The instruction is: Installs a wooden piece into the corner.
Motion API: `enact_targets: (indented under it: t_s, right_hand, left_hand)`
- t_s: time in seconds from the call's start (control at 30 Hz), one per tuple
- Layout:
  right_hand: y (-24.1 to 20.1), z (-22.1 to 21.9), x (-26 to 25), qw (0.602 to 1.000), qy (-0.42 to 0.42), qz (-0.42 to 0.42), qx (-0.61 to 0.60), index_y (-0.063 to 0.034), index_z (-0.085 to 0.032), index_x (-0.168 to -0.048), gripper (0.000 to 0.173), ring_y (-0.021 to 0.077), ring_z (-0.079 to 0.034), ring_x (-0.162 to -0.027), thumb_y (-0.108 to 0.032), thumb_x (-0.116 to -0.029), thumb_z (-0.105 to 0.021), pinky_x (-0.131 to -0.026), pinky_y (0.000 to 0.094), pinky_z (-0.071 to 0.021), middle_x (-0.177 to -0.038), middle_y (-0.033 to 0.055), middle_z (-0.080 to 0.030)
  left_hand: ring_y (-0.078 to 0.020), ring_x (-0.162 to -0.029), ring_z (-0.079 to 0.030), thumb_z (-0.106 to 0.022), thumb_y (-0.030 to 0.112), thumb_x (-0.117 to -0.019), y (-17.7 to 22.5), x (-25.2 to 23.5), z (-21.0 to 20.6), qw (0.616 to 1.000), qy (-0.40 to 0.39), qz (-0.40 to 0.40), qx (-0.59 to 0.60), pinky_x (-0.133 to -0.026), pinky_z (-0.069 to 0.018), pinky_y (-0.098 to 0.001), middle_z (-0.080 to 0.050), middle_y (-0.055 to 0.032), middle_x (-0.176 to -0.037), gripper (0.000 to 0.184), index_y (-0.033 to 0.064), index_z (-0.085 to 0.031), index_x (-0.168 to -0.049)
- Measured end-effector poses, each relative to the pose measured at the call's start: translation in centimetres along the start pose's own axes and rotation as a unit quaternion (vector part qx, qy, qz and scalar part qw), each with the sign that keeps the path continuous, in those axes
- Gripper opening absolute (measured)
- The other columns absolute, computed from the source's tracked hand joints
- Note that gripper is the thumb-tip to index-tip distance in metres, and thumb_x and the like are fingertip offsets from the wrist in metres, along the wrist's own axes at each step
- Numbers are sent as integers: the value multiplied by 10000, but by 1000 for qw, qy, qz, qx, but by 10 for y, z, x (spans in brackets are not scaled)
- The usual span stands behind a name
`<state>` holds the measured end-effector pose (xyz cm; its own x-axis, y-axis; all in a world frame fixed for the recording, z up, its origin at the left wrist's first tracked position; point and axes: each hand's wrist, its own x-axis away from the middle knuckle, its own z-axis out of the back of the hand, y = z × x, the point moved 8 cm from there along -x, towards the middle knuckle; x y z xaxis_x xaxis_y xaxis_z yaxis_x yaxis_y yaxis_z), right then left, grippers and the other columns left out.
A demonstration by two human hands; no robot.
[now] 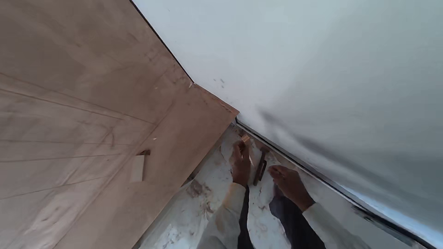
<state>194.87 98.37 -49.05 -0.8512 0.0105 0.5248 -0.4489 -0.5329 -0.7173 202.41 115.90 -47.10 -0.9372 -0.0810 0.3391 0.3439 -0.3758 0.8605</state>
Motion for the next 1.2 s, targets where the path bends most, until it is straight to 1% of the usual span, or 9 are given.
enact_targets:
  t_s: [0.17, 0.37, 0.57, 0.67, 0.77, 0.9, 0.97, 1.07, 1.2]
  right_hand:
    - [118, -100, -167, 996, -60, -62, 35, 28, -665, -1271, 408, 370, -684, -1017, -310, -1056, -588, -955, 562, -511, -1095, 230, -708]
    - [155, -159, -278, 993, -54, -17, 100, -30, -539, -1447, 518, 387, -649, -1090, -395, -1080, -509, -986, 570, -480, -1171, 208, -682]
    - [171, -187, -373, 995, -80, -49, 39, 59, -608, -1247, 447, 362, -668, -959, -342, -1103, -472, -880, 514, -531, -1105, 265, -656]
    - [148, -176, -377, 997, -66, -48, 7, 71, -588, -1277, 422, 314, -673, -959, -301, -1099, -496, -878, 452, -540, -1118, 250, -660]
    - [147, -175, -376, 996, -72, -53, 10, 36, -584, -1216, 389, 197, -616, -779, -323, -1097, -491, -750, 344, -526, -963, 151, -626]
    - [155, -177, -376, 996, -79, -28, 35, 81, -589, -1251, 440, 355, -668, -1012, -322, -1089, -516, -921, 497, -527, -1138, 273, -653]
    - [153, -174, -376, 995, -89, -24, 40, 88, -575, -1257, 446, 358, -657, -1046, -319, -1090, -508, -948, 494, -507, -1168, 279, -637]
    - [146, -174, -373, 993, -103, -19, 48, 55, -563, -1256, 418, 236, -653, -878, -323, -1105, -468, -828, 375, -535, -1049, 189, -637]
    - [147, -171, -376, 994, -103, -10, 40, 54, -559, -1334, 430, 356, -620, -1211, -293, -1085, -511, -1035, 500, -471, -1309, 266, -610]
  left_hand:
    - [-371, -1107, -679, -547, 86, -1060, -108, -94, -75, 993, 98, -57, -30, -984, -531, -512, -665, -277, -1239, 353, -94, -531, -1363]
    - [-305, -1097, -701, -563, 59, -1034, -166, -184, -99, 972, 194, -135, -9, -987, -542, -441, -693, -253, -1204, 352, -98, -561, -1350]
    - [-250, -1012, -716, -590, 70, -1021, -171, -216, -89, 933, 306, -189, 23, -920, -561, -406, -724, -204, -1137, 304, -60, -608, -1296]
    - [-298, -1025, -706, -584, 88, -1027, -168, -223, -89, 937, 302, -175, 11, -916, -546, -475, -723, -207, -1125, 307, -33, -610, -1308]
    - [-272, -975, -710, -608, 167, -1022, -181, -242, -89, 920, 340, -191, -30, -873, -563, -482, -732, -160, -1070, 305, 3, -624, -1280]
    - [-352, -1005, -721, -575, 142, -1043, -171, -243, -92, 929, 321, -137, -124, -884, -550, -551, -734, -199, -1089, 308, -2, -599, -1315]
    - [-396, -904, -732, -567, 191, -1055, -172, -251, -97, 900, 355, -147, -204, -799, -568, -582, -734, -229, -988, 344, -30, -581, -1318]
    - [-370, -869, -744, -456, 307, -1092, -172, -264, -101, 855, 375, -86, -347, -773, -581, -528, -737, -218, -951, 498, -21, -499, -1464]
    - [-378, -808, -743, -464, 236, -1081, -165, -261, -105, 821, 401, -85, -397, -707, -584, -516, -727, -220, -896, 417, -51, -549, -1371]
